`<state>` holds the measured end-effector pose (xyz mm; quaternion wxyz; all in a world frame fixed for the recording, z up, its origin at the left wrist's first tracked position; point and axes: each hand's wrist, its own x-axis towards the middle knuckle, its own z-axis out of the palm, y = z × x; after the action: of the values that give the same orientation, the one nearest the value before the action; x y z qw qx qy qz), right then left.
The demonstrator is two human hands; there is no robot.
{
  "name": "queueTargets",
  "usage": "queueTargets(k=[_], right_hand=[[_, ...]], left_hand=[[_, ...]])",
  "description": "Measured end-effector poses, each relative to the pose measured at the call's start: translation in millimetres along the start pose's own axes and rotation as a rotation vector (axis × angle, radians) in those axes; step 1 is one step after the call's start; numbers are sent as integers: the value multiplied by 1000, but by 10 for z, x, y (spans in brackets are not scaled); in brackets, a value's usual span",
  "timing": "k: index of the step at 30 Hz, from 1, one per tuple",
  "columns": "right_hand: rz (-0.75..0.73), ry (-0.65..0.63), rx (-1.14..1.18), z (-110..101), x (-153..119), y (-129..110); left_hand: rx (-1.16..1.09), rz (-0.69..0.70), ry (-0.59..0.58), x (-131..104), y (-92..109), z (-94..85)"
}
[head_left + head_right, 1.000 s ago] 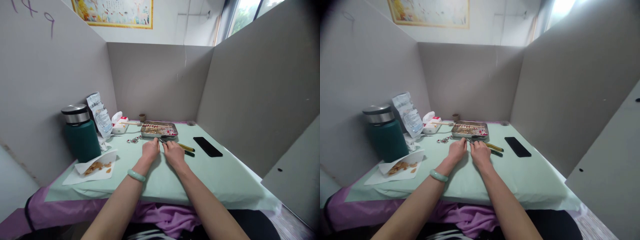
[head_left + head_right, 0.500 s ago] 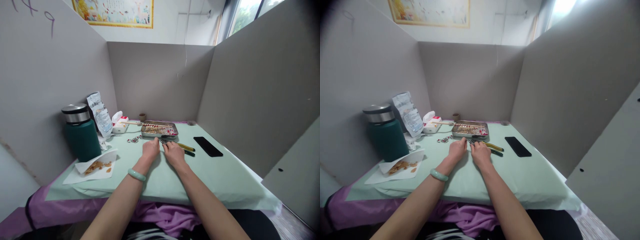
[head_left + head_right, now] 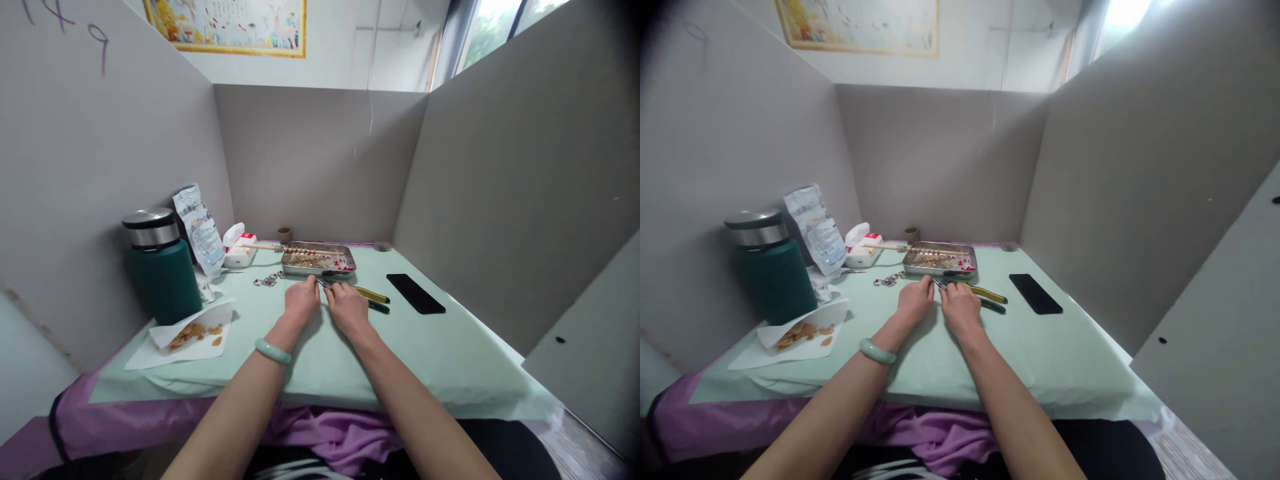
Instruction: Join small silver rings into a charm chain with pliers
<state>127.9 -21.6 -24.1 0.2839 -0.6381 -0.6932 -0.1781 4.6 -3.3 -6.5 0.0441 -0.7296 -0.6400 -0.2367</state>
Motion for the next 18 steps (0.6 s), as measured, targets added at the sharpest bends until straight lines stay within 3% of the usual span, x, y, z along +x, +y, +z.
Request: queueTargets(k=[8,15,18], right_hand=[[-72,84,-48,-54,-7,-86],[10,114,40,-8,-12,-116],[68,79,129,-13,-5,-93]], left_hand=[[-444,-130,37,104,-37,50],[-874,-174,62,149,-17,51],[-1067,-188,-28,142,-7,48]])
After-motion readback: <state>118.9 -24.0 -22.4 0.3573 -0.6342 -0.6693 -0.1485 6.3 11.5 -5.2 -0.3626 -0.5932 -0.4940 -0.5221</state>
